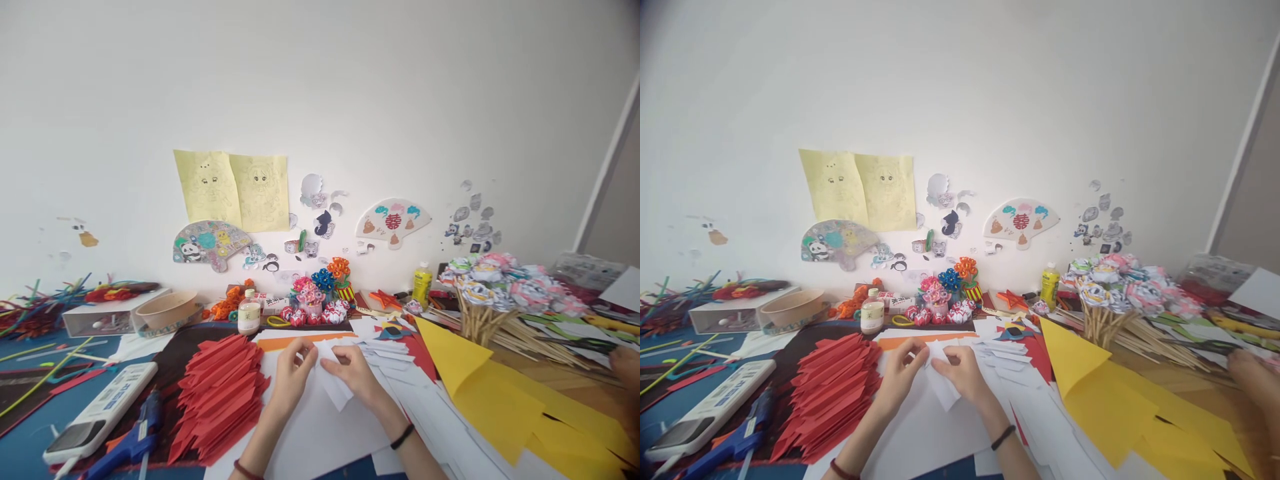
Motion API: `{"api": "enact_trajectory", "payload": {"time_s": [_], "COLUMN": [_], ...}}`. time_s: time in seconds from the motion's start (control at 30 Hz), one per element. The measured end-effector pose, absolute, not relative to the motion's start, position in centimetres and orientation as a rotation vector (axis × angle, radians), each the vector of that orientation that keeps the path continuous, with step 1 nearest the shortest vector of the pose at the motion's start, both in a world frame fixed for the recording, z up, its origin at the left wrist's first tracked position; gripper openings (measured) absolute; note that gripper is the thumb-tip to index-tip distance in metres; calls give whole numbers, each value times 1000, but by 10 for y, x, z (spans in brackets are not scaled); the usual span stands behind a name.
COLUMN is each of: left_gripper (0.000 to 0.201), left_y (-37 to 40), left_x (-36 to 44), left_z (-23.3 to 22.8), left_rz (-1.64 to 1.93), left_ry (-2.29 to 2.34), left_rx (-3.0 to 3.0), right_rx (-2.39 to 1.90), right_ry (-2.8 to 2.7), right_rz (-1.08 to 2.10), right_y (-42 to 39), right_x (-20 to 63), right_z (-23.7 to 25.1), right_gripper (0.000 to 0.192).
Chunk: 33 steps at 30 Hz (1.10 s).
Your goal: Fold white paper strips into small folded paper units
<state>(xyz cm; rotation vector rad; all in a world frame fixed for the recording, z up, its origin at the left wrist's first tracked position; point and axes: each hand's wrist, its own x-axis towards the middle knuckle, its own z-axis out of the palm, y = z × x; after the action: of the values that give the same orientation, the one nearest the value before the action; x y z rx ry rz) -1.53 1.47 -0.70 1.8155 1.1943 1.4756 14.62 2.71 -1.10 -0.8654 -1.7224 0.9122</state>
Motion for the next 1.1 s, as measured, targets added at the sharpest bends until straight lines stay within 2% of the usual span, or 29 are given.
{"api": "enact_trajectory", "payload": {"time_s": [0.17, 0.27, 0.63, 0.83, 1.1], "left_gripper": [30, 35, 31, 29, 30], "left_y": [15, 14, 2, 4, 3], "left_x": [-15, -15, -8, -10, -9], "left_z": [-5, -4, 1, -1, -2], "left_rz": [1443, 1395, 1348, 1321, 1380], "left_ry": [1167, 1184, 1127, 1150, 1128], "left_rx": [1755, 1805, 2016, 2004, 1992], "right_rx": [-845, -831, -754, -767, -838], "right_ry": [-1666, -1587, -1438, -1452, -1524], "right_rz": [969, 1043, 1173, 1181, 1130], "right_y": [26, 27, 27, 26, 25], "right_x": [147, 147, 151, 152, 152], "right_z": [-10, -11, -7, -7, -5], "right_gripper": [44, 35, 23, 24, 35]}}
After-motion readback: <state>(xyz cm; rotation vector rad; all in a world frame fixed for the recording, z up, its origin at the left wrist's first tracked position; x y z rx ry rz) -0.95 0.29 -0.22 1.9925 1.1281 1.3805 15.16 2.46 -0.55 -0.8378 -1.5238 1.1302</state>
